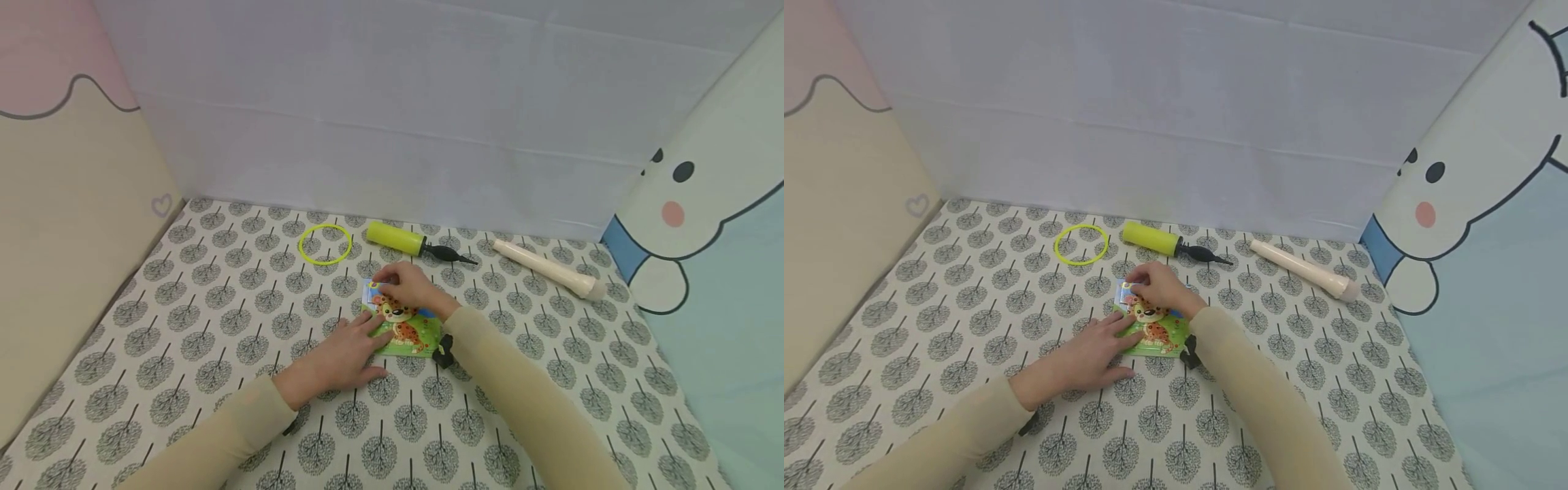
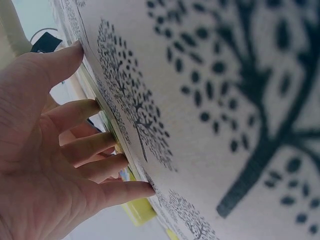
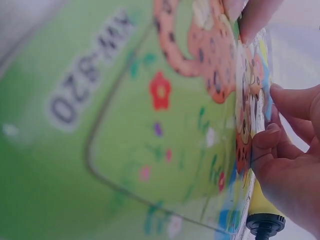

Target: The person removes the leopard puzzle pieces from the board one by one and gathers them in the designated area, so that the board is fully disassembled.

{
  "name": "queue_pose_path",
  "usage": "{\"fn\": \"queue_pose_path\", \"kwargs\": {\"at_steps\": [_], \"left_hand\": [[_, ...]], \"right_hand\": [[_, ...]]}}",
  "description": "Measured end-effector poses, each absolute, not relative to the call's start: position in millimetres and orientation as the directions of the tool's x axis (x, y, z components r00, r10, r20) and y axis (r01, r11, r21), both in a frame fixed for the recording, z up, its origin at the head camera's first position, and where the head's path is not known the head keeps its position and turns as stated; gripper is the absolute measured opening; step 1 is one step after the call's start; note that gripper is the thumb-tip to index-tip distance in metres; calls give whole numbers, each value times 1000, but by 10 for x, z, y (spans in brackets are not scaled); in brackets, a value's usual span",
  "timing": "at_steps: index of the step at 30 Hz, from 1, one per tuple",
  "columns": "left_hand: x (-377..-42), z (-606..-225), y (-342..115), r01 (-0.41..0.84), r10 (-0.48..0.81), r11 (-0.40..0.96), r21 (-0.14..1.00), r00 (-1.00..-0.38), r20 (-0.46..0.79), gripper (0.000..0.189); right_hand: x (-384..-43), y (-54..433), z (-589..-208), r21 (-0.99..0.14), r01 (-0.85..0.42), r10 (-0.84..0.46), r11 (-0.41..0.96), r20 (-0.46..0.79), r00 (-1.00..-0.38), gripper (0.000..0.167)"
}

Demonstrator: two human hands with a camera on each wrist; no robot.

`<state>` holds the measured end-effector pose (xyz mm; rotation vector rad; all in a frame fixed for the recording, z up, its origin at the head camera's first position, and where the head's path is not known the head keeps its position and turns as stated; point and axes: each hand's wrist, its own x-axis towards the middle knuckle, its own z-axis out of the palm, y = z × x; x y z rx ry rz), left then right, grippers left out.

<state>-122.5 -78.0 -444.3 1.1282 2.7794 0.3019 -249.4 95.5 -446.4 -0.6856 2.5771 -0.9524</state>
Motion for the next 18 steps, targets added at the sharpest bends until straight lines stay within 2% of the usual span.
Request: {"fn": "queue_pose_path", "kwargs": {"at_steps": [11,18], "left_hand": [[-1204,-4426,-774,673,700,699,242,-713,-39,66],[-1206,-4424,-785,669,698,701,246,-715,-44,67]], "right_hand": [[-2479,983,-4502,-781,-296,-532,551,-55,-845,16],[-2499,1079,-4480,-876,-170,-497,452,-89,-863,18]]}}
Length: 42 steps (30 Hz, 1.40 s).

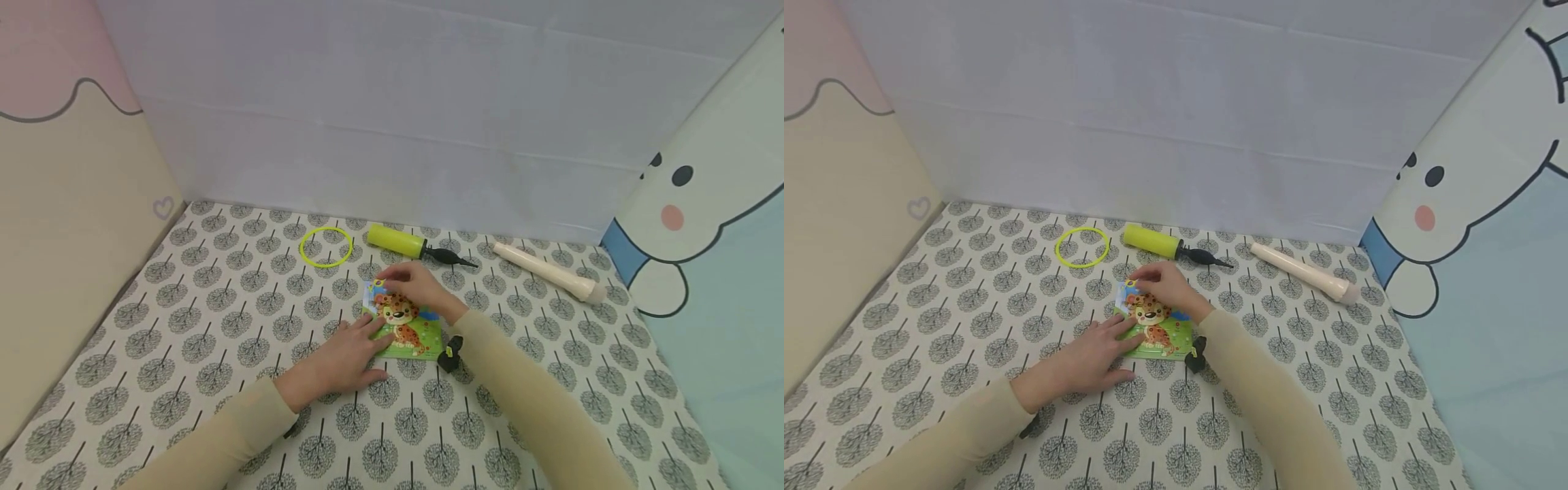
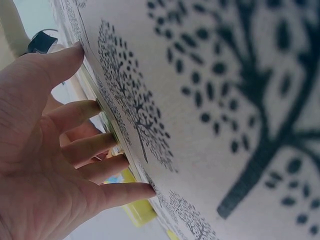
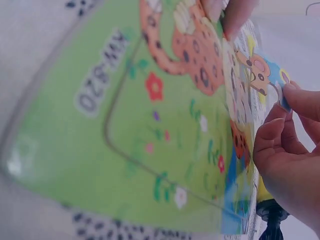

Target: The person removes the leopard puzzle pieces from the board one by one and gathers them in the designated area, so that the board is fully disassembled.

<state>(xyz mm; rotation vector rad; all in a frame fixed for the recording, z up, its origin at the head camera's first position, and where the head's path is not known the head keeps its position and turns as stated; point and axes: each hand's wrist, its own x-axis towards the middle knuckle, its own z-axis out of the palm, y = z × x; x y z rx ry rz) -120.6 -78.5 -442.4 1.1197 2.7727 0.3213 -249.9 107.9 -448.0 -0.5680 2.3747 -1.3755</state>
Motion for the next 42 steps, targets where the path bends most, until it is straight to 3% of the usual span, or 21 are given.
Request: {"fn": "queue_pose_path", "kwargs": {"at_steps": [6,24,34,42], "left_hand": [[-1217,-4456,-792,670,697,702,242,-716,-37,68],[-1195,-4447,-805,664,693,703,253,-720,-34,69],[-1188,-4444,-799,657,687,708,259,-725,-39,69],[-1195,-4435,-789,665,697,696,272,-717,-30,68]], "right_hand": [[-2524,1251,-4431,-903,-113,-467,414,-105,-878,19],[-2503,2067,-4366,-866,-42,-396,498,-184,-900,23],[-2546,2277,-4389,-846,13,-373,533,-249,-894,22],[-2515,2279,-4425,-764,-86,-358,639,-196,-913,19]]}}
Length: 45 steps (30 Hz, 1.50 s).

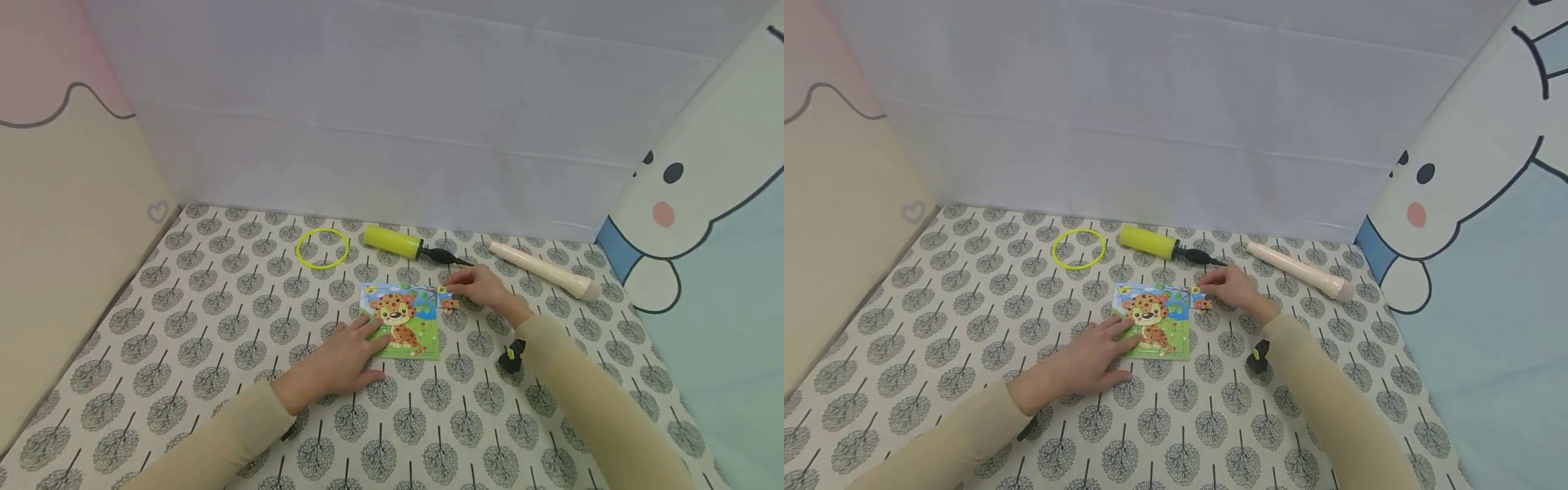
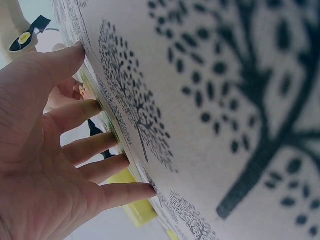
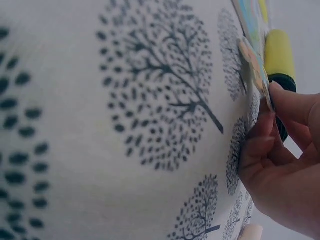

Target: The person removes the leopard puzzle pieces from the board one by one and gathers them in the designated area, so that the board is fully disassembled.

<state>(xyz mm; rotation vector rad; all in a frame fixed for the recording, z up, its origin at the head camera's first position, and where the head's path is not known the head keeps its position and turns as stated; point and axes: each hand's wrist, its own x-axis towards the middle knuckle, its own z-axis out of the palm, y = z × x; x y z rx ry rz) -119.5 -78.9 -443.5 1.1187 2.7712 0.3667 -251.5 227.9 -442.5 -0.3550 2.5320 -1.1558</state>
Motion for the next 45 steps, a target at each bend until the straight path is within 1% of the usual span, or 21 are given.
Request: {"fn": "queue_pose_path", "kwargs": {"at_steps": [4,8,13,15,27,33,36,41,45], "left_hand": [[-1196,-4436,-785,670,701,691,272,-713,-24,68],[-1204,-4449,-781,673,701,690,267,-713,-15,68],[-1205,-4446,-779,668,698,694,268,-716,-22,69],[-1206,-4447,-780,667,697,695,267,-716,-27,69],[-1214,-4456,-796,663,695,701,264,-718,-42,69],[-1208,-4428,-789,667,701,691,278,-712,-36,68],[-1206,-4420,-791,662,698,695,281,-715,-44,68],[-1205,-4427,-797,657,692,702,275,-720,-48,69],[-1202,-4439,-795,657,693,702,275,-719,-50,69]], "right_hand": [[-2484,2231,-4420,-705,-140,-346,696,-158,-925,17],[-2476,2204,-4416,-675,-162,-340,719,-139,-930,16],[-2474,2212,-4460,-642,-233,-369,731,-84,-925,16],[-2460,2212,-4461,-643,-248,-377,724,-68,-924,16],[-2449,2175,-4471,-662,-250,-370,707,-45,-928,18],[-2428,2030,-4442,-676,-233,-356,700,-47,-933,15],[-2437,1932,-4447,-664,-232,-349,711,-46,-936,14],[-2444,1776,-4462,-645,-293,-386,706,-3,-923,15],[-2423,1677,-4473,-645,-329,-424,690,8,-905,15]]}}
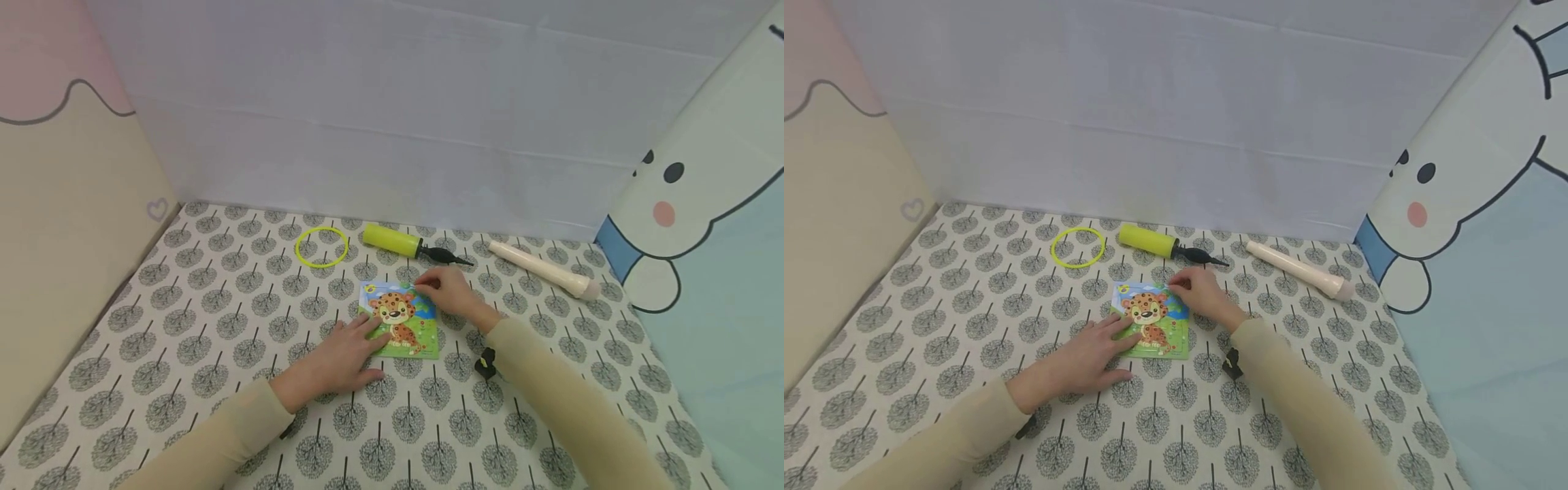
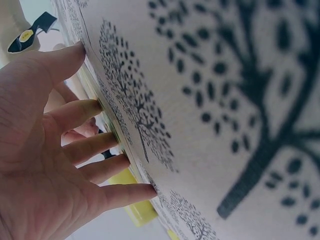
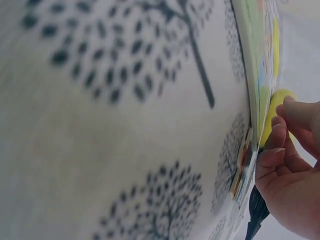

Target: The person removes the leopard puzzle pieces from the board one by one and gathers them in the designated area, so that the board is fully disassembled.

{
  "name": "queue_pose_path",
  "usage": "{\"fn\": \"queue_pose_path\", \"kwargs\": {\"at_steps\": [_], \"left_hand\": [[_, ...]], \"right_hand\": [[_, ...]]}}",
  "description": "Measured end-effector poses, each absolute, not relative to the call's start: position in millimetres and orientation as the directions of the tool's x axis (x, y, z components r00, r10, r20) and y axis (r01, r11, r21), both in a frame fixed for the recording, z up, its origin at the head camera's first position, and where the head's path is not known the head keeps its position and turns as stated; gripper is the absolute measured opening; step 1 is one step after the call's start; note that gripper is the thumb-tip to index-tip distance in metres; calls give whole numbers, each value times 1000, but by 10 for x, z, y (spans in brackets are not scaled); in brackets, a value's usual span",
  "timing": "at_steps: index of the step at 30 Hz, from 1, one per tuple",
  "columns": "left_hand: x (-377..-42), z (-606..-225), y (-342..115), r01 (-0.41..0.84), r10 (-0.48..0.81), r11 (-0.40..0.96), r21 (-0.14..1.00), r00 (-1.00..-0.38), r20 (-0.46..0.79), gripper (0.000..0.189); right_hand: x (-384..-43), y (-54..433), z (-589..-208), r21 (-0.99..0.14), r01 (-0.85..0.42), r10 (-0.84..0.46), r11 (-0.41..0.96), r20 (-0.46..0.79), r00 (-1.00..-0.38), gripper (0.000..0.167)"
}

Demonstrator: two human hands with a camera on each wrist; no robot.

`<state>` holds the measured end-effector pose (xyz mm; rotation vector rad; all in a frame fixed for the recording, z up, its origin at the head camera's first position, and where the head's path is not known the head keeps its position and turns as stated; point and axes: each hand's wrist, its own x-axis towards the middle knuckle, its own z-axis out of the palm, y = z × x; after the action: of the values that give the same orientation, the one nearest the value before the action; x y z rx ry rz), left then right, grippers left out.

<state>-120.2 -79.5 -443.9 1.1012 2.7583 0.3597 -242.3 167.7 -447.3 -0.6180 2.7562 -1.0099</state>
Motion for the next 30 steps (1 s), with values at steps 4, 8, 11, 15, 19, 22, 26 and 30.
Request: {"fn": "queue_pose_path", "kwargs": {"at_steps": [4,8,11,15,19,22,26,30], "left_hand": [[-1207,-4447,-792,658,692,705,264,-720,-55,69],[-1212,-4438,-790,664,695,703,254,-717,-49,68],[-1213,-4431,-792,671,700,696,255,-713,-38,67],[-1212,-4431,-792,676,704,691,255,-709,-28,67],[-1212,-4434,-790,679,705,691,247,-708,-25,67],[-1212,-4429,-787,682,708,690,244,-706,-28,67],[-1215,-4423,-784,686,711,688,238,-703,-29,67],[-1221,-4429,-787,690,713,685,232,-701,-22,66]], "right_hand": [[-2403,1577,-4477,-651,-336,-445,680,-3,-895,14],[-2389,1480,-4474,-621,-361,-458,696,3,-889,13],[-2383,1420,-4486,-593,-401,-490,699,12,-872,12],[-2377,1357,-4513,-558,-444,-515,701,33,-856,14],[-2385,1309,-4537,-519,-468,-521,715,50,-852,15],[-2389,1278,-4534,-517,-473,-527,713,51,-849,15],[-2401,1238,-4525,-537,-471,-531,700,49,-846,14],[-2429,1209,-4540,-537,-484,-547,691,50,-836,14]]}}
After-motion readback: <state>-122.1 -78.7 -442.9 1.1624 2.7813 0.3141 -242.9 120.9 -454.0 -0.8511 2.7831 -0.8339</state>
